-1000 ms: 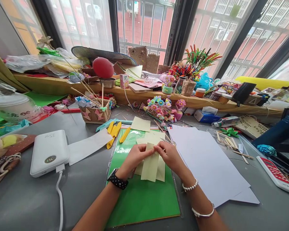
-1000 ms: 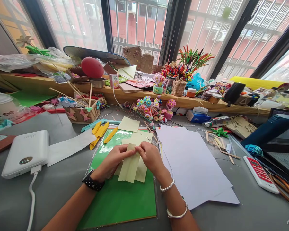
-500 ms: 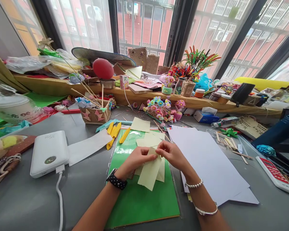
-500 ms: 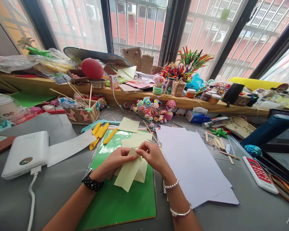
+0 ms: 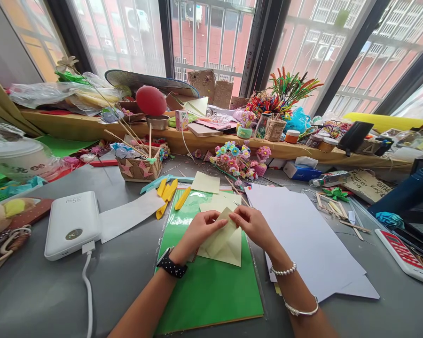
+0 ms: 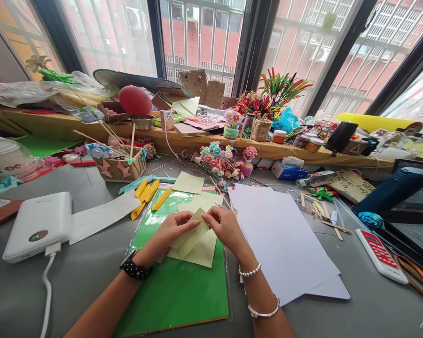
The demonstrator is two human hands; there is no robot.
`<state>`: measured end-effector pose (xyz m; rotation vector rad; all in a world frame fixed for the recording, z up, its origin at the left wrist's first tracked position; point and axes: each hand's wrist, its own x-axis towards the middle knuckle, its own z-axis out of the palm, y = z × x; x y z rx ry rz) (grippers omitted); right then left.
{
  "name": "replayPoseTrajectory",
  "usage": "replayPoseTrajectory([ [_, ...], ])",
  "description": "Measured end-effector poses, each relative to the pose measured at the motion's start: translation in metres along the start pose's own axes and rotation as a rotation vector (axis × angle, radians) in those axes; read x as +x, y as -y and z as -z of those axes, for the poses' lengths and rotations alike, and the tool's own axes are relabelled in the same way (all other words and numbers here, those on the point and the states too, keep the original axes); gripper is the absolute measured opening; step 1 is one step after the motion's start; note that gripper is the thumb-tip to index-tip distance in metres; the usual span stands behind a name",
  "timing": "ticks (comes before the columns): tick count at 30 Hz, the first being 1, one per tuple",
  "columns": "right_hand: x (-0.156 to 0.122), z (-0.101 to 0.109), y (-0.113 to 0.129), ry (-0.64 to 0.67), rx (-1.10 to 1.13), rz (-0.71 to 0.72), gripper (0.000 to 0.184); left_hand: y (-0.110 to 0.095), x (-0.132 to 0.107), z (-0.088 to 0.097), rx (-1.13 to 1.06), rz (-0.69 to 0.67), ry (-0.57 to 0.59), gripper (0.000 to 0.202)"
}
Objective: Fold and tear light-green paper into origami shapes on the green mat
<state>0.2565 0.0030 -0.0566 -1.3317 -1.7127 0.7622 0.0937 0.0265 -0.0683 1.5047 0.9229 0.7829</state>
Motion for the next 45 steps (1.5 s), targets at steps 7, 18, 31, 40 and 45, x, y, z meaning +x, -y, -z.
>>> replayPoseTrajectory([
  [7, 0.003, -0.001, -0.006, -0.317, 0.631, -0.287, 0.024, -0.001, 0.003, 0.002, -0.293, -0.018, -0.214, 0.045],
  [18, -0.001, -0.025, 0.003, -0.016, 0.699, -0.319, 0.022, -0.005, 0.000, 0.000, -0.254, -0.052, -0.076, 0.030],
  [31, -0.001, -0.023, 0.001, -0.031, 0.556, -0.320, 0.024, 0.002, 0.001, 0.000, -0.252, -0.098, -0.288, 0.022],
  [40, -0.001, -0.023, 0.003, 0.053, 0.499, -0.286, 0.024, -0.004, -0.002, 0.001, -0.302, -0.022, -0.236, 0.024],
  [45, -0.001, -0.023, 0.001, 0.037, 0.491, -0.283, 0.023, -0.004, -0.002, 0.002, -0.392, 0.022, -0.169, 0.029],
])
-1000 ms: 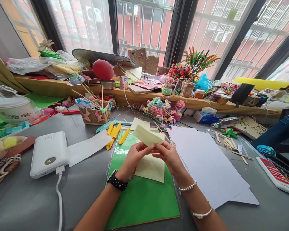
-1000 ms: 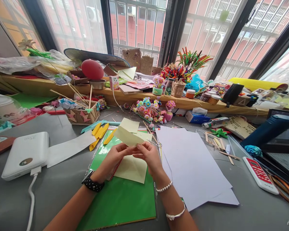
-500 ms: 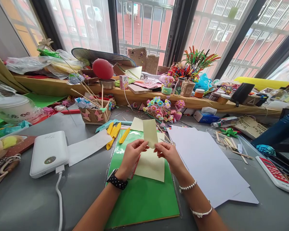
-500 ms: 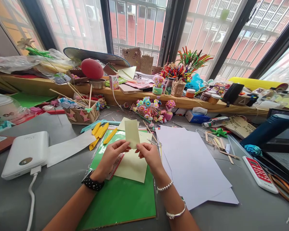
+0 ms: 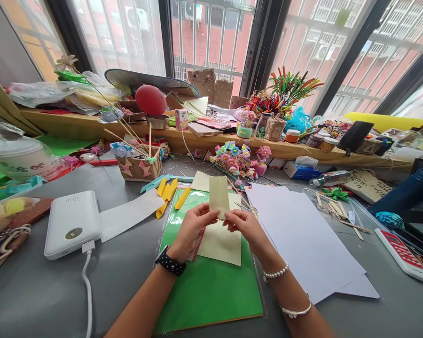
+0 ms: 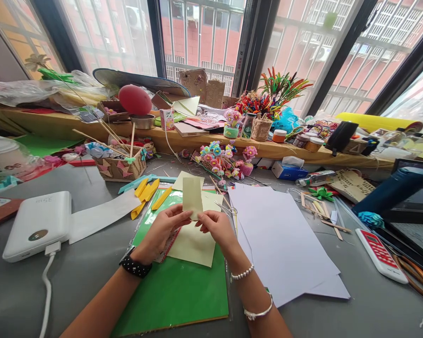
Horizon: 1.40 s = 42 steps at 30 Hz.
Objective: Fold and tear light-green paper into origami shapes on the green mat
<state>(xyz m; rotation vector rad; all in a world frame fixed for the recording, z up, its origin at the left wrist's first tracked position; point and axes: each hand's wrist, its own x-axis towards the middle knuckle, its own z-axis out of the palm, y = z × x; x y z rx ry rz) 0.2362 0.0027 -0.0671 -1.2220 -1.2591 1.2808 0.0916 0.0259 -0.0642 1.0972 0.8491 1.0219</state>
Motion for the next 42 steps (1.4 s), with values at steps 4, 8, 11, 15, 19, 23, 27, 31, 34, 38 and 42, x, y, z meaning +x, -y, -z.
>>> replayPoseTrajectory([
  [4, 0.0012, 0.0004, -0.0009, 0.003, -0.029, 0.044, 0.023, 0.0018, 0.0012, 0.0019, 0.006, 0.016, -0.003, 0.030],
  [8, 0.0013, 0.0032, 0.0016, 0.007, -0.111, 0.090, 0.025, 0.0019, 0.0017, 0.0043, 0.026, 0.079, 0.038, 0.028],
  [11, 0.0009, 0.0040, 0.0025, 0.013, -0.182, 0.106, 0.027, 0.0015, 0.0017, 0.0047, 0.069, 0.113, 0.045, 0.027],
  [15, 0.0015, 0.0000, -0.0011, -0.041, -0.309, 0.107, 0.030, 0.0017, 0.0014, 0.0026, 0.093, 0.097, 0.041, 0.030],
  [19, 0.0024, -0.0029, -0.0042, -0.044, -0.329, 0.075, 0.031, 0.0021, 0.0013, 0.0012, 0.111, 0.103, 0.033, 0.027],
  [23, 0.0019, -0.0009, -0.0023, -0.017, -0.263, 0.066, 0.027, 0.0019, 0.0012, 0.0024, 0.120, 0.110, 0.040, 0.027],
  [27, 0.0006, 0.0030, 0.0018, 0.052, -0.237, 0.076, 0.022, 0.0011, 0.0014, 0.0047, 0.090, 0.102, 0.088, 0.031],
  [31, 0.0005, 0.0034, 0.0028, 0.068, -0.288, 0.072, 0.020, -0.0002, 0.0017, 0.0044, 0.079, 0.117, 0.127, 0.033],
  [34, 0.0015, 0.0005, 0.0008, 0.029, -0.312, 0.068, 0.022, -0.0004, 0.0015, 0.0025, 0.091, 0.117, 0.119, 0.032],
  [38, 0.0024, -0.0027, -0.0017, 0.012, -0.255, 0.023, 0.024, 0.0007, 0.0015, 0.0014, 0.086, 0.123, 0.118, 0.028],
  [42, 0.0021, -0.0027, -0.0011, 0.026, -0.146, 0.003, 0.025, 0.0021, 0.0028, 0.0024, 0.074, 0.127, 0.115, 0.026],
])
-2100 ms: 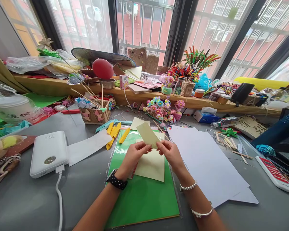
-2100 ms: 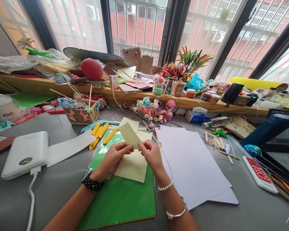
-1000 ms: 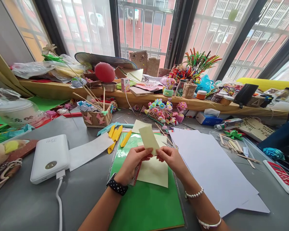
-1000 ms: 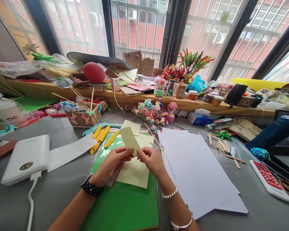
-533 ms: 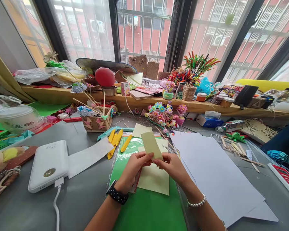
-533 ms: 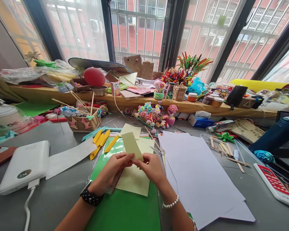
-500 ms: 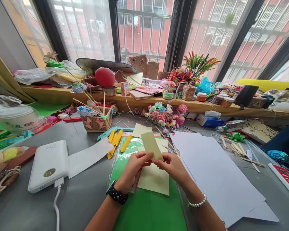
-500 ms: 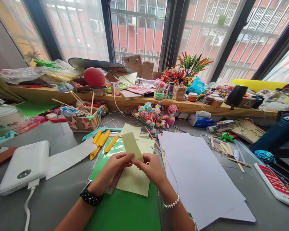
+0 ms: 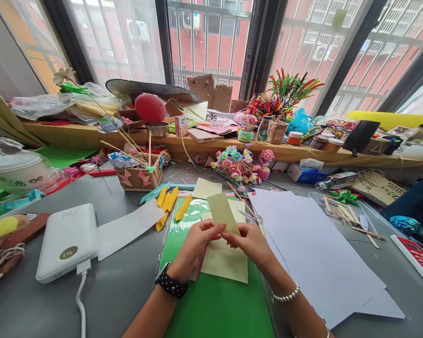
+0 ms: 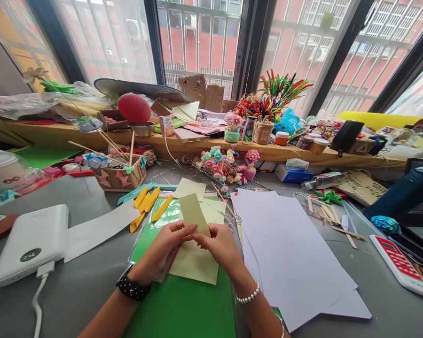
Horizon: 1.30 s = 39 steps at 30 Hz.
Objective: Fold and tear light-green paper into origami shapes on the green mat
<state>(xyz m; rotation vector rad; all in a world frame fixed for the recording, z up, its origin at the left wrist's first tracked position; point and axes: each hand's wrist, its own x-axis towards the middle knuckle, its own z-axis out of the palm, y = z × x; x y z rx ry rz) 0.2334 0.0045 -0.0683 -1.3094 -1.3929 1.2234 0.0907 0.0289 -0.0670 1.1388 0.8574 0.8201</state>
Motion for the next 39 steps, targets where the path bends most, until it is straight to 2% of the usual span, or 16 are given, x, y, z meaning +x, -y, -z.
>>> replayPoseTrajectory([
  [13, -0.0036, 0.0022, 0.0046, 0.014, 0.080, -0.076, 0.024, 0.0013, 0.0006, 0.0004, 0.037, -0.045, 0.001, 0.026],
  [22, -0.0042, 0.0070, 0.0063, -0.039, 0.108, -0.071, 0.026, -0.0057, -0.0034, 0.0005, 0.126, -0.069, 0.025, 0.021],
  [28, -0.0029, 0.0056, 0.0033, -0.033, 0.132, -0.054, 0.022, -0.0029, -0.0014, -0.0018, 0.131, -0.099, -0.064, 0.021],
  [34, -0.0013, 0.0039, 0.0002, -0.020, 0.148, -0.050, 0.021, 0.0013, 0.0006, -0.0004, 0.084, -0.150, -0.100, 0.017],
  [39, -0.0038, 0.0042, 0.0025, 0.011, 0.152, -0.072, 0.022, 0.0011, 0.0003, 0.0001, 0.024, -0.095, -0.105, 0.019],
])
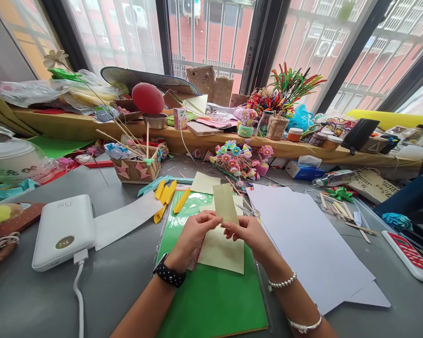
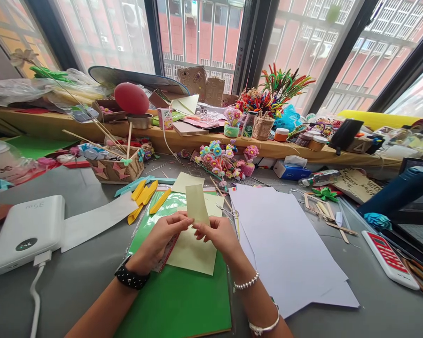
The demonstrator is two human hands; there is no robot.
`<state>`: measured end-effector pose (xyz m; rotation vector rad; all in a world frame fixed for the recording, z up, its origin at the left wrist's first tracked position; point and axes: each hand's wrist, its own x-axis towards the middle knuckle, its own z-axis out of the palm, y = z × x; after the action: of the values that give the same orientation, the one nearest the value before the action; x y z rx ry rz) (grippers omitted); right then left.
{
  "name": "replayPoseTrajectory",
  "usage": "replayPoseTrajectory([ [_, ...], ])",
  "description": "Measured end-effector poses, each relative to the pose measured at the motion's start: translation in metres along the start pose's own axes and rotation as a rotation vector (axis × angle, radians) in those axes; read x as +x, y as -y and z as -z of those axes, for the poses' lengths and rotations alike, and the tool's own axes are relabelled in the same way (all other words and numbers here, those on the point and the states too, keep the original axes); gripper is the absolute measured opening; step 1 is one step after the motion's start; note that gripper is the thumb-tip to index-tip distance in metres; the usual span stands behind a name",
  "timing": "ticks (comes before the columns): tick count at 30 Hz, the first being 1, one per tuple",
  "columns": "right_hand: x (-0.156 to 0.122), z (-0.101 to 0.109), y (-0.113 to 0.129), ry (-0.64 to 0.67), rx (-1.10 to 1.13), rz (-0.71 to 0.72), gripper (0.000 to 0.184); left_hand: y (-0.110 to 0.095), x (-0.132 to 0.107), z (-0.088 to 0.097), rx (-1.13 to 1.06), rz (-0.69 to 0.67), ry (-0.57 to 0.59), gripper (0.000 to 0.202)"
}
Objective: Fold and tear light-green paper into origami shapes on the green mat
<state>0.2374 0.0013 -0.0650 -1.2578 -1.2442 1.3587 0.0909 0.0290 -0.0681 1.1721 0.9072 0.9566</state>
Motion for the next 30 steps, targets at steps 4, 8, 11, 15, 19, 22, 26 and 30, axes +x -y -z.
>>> replayPoseTrajectory([
  [4, 0.0013, -0.0005, 0.0002, -0.018, 0.037, -0.028, 0.030, -0.0009, -0.0009, -0.0006, -0.031, 0.025, -0.012, 0.021],
  [8, 0.0030, -0.0015, -0.0013, -0.061, 0.085, -0.054, 0.038, -0.0037, -0.0023, -0.0008, -0.035, 0.052, -0.011, 0.022],
  [11, 0.0026, -0.0017, -0.0016, -0.068, 0.094, -0.040, 0.038, -0.0050, -0.0031, -0.0004, -0.034, 0.046, 0.008, 0.021],
  [15, 0.0008, -0.0016, -0.0012, -0.056, 0.052, -0.010, 0.031, -0.0045, -0.0030, 0.0002, -0.015, 0.040, 0.013, 0.022],
  [19, 0.0003, -0.0017, -0.0010, -0.040, 0.013, 0.048, 0.025, -0.0036, -0.0020, 0.0003, 0.034, 0.046, -0.016, 0.021],
  [22, 0.0010, -0.0014, -0.0005, -0.048, 0.007, 0.052, 0.024, -0.0036, -0.0011, 0.0000, 0.069, 0.017, -0.032, 0.021],
  [26, 0.0017, -0.0007, -0.0012, -0.060, 0.002, 0.054, 0.023, -0.0054, -0.0006, -0.0015, 0.118, -0.029, -0.046, 0.023],
  [30, 0.0016, -0.0004, -0.0026, -0.097, 0.020, 0.077, 0.024, -0.0072, -0.0010, -0.0036, 0.115, -0.034, -0.013, 0.022],
])
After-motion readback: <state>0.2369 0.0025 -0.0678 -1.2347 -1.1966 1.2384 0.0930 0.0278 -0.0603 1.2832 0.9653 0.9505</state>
